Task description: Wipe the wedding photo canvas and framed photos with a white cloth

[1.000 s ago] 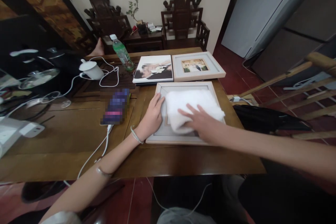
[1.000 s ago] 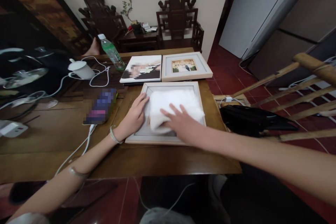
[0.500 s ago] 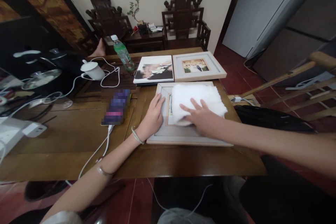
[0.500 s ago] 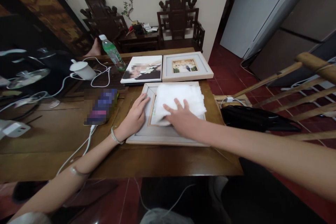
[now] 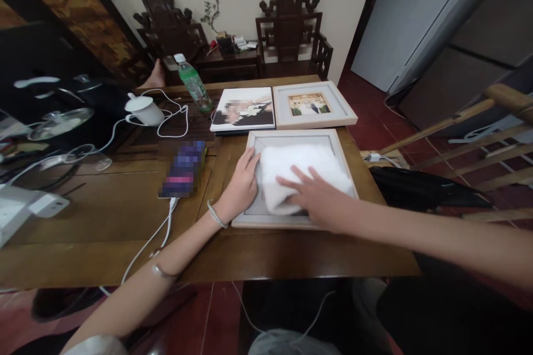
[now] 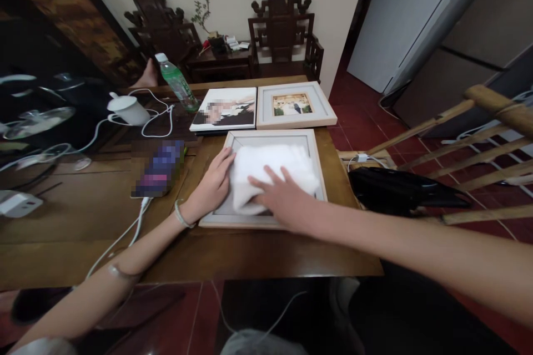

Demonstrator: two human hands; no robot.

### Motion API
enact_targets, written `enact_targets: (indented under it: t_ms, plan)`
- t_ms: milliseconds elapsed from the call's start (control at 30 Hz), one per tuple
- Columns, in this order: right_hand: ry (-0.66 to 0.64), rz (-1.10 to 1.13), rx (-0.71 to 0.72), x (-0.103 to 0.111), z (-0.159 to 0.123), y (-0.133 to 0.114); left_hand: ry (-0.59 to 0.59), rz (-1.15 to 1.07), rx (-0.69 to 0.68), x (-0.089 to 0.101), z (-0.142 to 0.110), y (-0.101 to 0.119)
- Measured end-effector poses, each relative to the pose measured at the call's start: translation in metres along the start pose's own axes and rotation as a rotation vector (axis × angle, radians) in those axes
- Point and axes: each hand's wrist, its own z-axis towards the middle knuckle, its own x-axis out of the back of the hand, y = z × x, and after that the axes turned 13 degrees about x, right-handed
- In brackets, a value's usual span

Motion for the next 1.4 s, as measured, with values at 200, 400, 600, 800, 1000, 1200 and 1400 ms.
enact_targets:
  t_ms: [200,400,600,800,1000,1200,1400]
  plan:
    - [0.119,-0.298,-0.173,0.012,0.012,0.082,0.010,-0.014,-0.022,-0.001,0.001,-0.001]
    - [-0.011,-0.207,-0.183,0.010,0.017,0.042,0.002,-0.017,-0.014,0.000,0.001,-0.001]
    - [-0.149,0.014,0.008,0.017,0.004,-0.039,0.018,-0.144,0.156,0.005,0.001,0.017]
    - [0.014,-0.132,0.124,0.009,0.028,-0.033,0.056,-0.340,0.238,0.009,0.000,0.023]
    - [0.191,-0.352,0.041,-0.001,0.062,0.010,0.016,-0.232,0.176,0.006,-0.002,0.018]
    - [0.142,-0.477,-0.129,0.014,0.087,0.060,-0.081,-0.078,0.112,0.007,-0.002,0.020]
    - [0.098,-0.588,-0.185,0.021,0.059,0.085,-0.071,-0.050,0.010,0.006,-0.002,0.011]
